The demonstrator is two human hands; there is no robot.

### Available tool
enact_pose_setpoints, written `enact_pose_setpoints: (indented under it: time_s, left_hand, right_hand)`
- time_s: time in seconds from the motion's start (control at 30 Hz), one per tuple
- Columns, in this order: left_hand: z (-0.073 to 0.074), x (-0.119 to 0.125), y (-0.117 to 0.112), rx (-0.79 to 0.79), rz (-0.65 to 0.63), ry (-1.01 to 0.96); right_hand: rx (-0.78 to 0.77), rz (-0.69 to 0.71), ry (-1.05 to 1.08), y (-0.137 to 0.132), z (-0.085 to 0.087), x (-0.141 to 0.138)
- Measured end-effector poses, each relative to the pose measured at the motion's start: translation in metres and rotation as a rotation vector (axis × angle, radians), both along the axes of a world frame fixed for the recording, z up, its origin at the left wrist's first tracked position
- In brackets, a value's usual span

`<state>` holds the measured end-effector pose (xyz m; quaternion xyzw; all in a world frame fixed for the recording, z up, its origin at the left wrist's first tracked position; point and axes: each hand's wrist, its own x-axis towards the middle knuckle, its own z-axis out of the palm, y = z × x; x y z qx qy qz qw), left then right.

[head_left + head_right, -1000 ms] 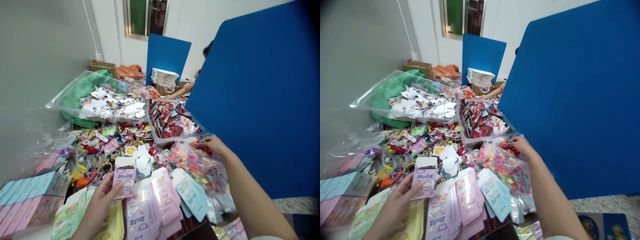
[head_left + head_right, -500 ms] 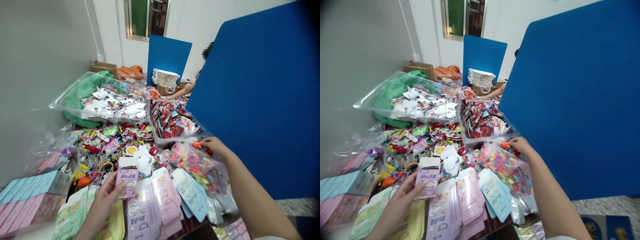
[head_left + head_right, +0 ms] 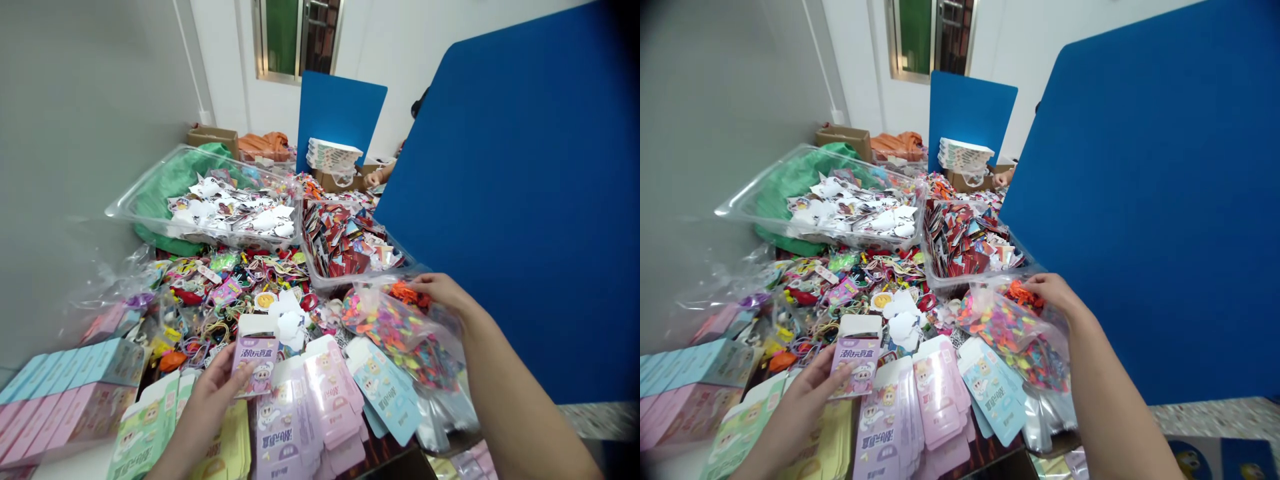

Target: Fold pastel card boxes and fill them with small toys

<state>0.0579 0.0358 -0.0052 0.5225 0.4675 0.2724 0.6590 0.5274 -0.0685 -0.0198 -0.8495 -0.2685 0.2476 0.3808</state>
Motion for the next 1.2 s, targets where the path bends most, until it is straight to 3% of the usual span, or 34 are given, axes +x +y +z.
enact_pose_setpoints:
  time_s: [0.3,0.77,0.93,1.2]
  left_hand:
    - [-0.002,0.004,-0.001,0.007,-0.022,-0.030]
    - [-0.010,0.000,0.000,0.030,-0.019,-0.050]
    - [-0.003,0.001,-0.002,0.010,0.004,-0.048]
    - [0.001,0.002,-0.005,-0.006,0.006,-0.041]
  right_hand:
    - [0.184,-0.039,0.203,-0.016,0.002,-0.010]
    - [0.118,-0.147,-0.177,-0.001,-0.015,-0.012]
    - [0.097,-0.162,-0.097,-0.004,-0.017,-0.008]
    - [0.231,-0.217,0.147,0.008,-0.022,-0.017]
